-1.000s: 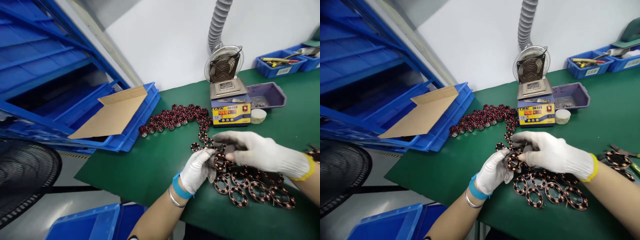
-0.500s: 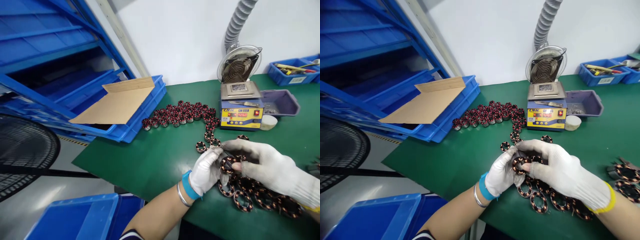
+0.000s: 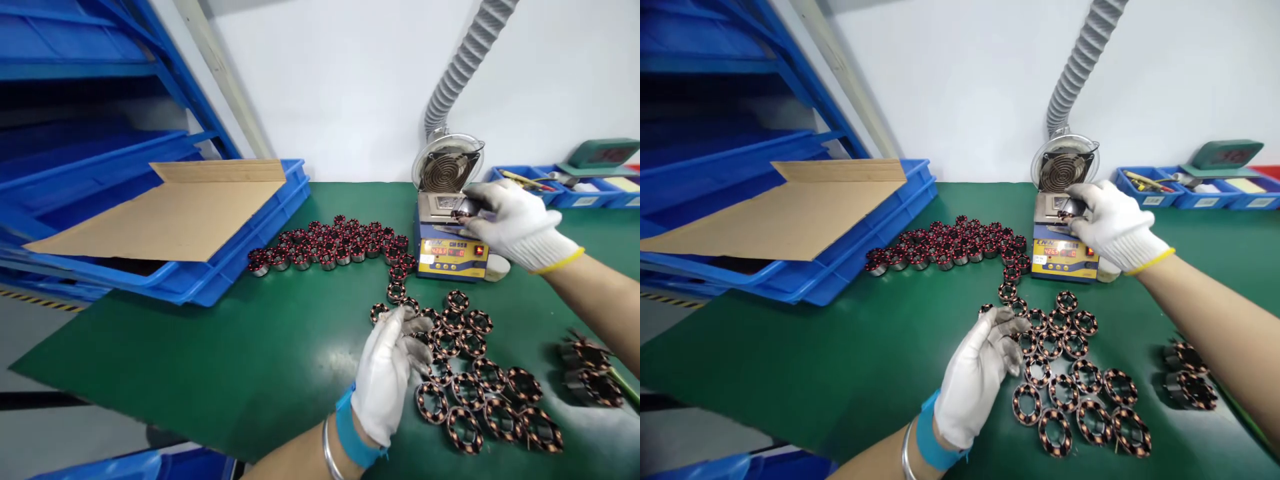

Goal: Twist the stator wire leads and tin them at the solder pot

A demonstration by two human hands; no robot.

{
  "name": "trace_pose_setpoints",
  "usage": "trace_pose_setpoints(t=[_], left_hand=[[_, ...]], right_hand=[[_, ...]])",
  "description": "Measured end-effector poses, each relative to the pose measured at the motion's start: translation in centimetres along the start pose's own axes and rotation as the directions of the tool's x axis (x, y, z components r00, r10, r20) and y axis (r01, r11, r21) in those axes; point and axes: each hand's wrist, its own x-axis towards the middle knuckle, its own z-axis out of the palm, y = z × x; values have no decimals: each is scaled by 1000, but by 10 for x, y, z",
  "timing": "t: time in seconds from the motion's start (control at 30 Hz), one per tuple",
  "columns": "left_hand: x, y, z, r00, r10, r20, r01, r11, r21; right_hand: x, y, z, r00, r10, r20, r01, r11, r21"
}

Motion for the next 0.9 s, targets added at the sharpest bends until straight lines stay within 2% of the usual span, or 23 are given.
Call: trace_pose_setpoints(t=[0.13,0.3,0.53,0.9], left_hand=[[1,-3,1,1000,-12,-12,12,1000,2],[0,-1,2,1000,2,-26,-2,1000,-12],[-2,-1,2,1000,6,-15,-6,1000,-18],[-2,0,2,999,18,-36,-18,1000,2]], right_hand=[[43,6,-3,997,18,81,-1,977,-214],[69,8,9,984,-8,179,57,961,-272],[75,8,24,969,-40,244,115,947,-301],[83,12,21,978,-30,208,99,940,-327]])
